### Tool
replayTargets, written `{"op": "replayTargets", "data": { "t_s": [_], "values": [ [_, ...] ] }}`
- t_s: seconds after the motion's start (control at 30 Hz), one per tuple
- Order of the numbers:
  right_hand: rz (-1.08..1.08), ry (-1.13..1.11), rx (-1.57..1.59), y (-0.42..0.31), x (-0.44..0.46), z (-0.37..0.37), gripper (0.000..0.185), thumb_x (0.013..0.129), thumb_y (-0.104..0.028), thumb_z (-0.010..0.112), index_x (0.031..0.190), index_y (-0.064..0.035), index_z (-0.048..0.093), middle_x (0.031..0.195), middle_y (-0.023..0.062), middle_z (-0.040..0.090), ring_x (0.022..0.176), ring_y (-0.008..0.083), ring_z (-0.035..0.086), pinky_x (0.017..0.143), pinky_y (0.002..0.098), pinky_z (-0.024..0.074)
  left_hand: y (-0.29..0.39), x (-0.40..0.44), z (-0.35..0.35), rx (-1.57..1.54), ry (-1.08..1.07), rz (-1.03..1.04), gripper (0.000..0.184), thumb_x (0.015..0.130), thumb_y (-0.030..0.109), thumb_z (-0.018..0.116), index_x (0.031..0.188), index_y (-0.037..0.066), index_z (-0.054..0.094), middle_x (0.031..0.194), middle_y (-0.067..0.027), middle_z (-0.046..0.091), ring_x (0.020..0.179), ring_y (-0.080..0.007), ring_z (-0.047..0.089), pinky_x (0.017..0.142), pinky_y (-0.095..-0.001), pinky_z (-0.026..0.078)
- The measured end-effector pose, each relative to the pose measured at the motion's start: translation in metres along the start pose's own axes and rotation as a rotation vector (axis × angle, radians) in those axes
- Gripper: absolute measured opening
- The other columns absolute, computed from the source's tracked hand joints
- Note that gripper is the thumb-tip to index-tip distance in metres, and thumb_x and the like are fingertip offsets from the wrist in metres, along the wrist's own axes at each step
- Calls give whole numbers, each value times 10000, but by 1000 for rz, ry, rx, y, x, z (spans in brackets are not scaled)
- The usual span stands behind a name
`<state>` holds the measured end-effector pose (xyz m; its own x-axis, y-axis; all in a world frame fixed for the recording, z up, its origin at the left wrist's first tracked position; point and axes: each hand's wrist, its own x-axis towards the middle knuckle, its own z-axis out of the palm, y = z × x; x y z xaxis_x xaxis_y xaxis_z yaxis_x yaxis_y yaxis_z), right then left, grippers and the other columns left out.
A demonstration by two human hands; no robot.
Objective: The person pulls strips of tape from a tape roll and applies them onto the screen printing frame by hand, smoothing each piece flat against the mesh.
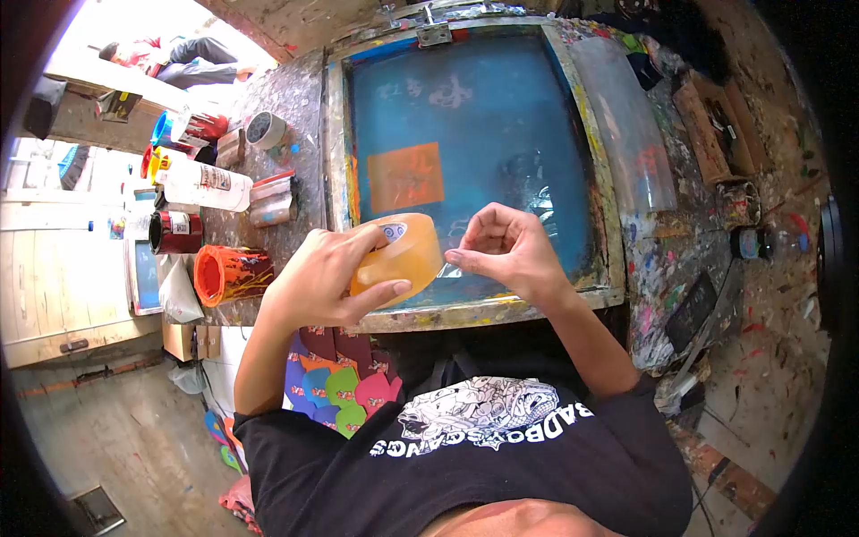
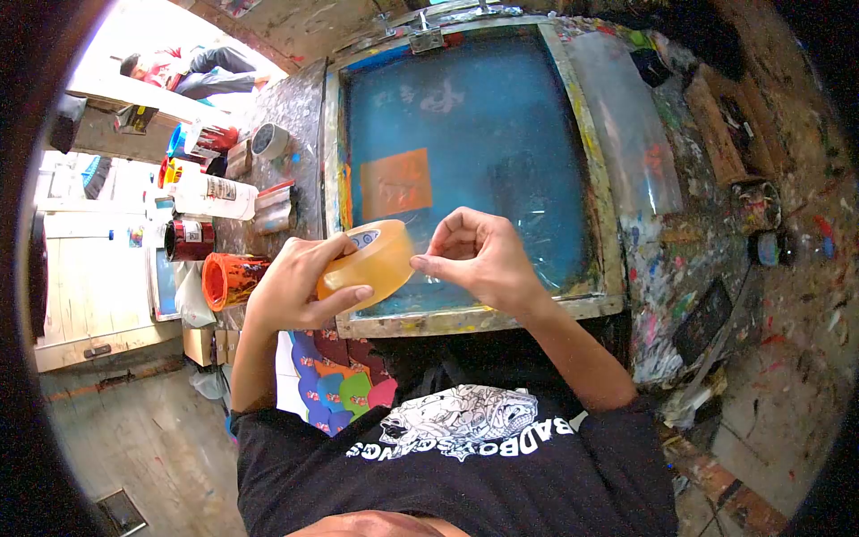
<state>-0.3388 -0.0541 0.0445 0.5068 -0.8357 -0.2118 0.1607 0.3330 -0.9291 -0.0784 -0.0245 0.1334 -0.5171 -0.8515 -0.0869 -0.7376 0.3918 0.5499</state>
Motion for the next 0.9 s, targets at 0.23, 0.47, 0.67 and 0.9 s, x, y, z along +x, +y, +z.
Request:
{"op": "replayTargets", "data": {
  "t_s": [0.23, 0.47, 0.67, 0.9],
  "values": [
    [71, -114, 64, 1, -5, -7, 195, 904, -138, 811, 987, 33, 770, 825, 72, 744, 753, 97, 678, 699, 247, 548, 22, 11, -14, -9, -150, -134, 516, 911, 452, 725, 966, -52, 628, 711, -229, 646, 729, -414, 691, 676, -450, 529],
    [110, 229, -217, -27, -82, -107, 128, 891, -90, 779, 832, 18, 745, 719, 50, 660, 654, 113, 609, 610, 278, 482, 16, -1, -41, 10, -334, -357, 570, 869, 502, 773, 1087, -20, 708, 798, -228, 714, 745, -356, 729, 707, -428, 569],
    [-584, 355, -279, -34, -167, -158, 259, 784, -99, 879, 750, -10, 638, 727, 30, 520, 600, 161, 492, 559, 298, 400, 121, -42, -56, 489, 156, 47, 531, 838, 520, 778, 1218, 152, 732, 1011, -101, 687, 645, -225, 656, 624, -378, 545],
    [-1009, 111, -358, -65, -209, -195, 186, 848, -248, 853, 914, -123, 732, 796, -25, 542, 663, 115, 524, 599, 313, 288, 165, -79, -60, 615, 478, 271, 535, 850, 525, 795, 1229, 160, 706, 943, -152, 720, 662, -253, 701, 476, -276, 518]
  ]
}}
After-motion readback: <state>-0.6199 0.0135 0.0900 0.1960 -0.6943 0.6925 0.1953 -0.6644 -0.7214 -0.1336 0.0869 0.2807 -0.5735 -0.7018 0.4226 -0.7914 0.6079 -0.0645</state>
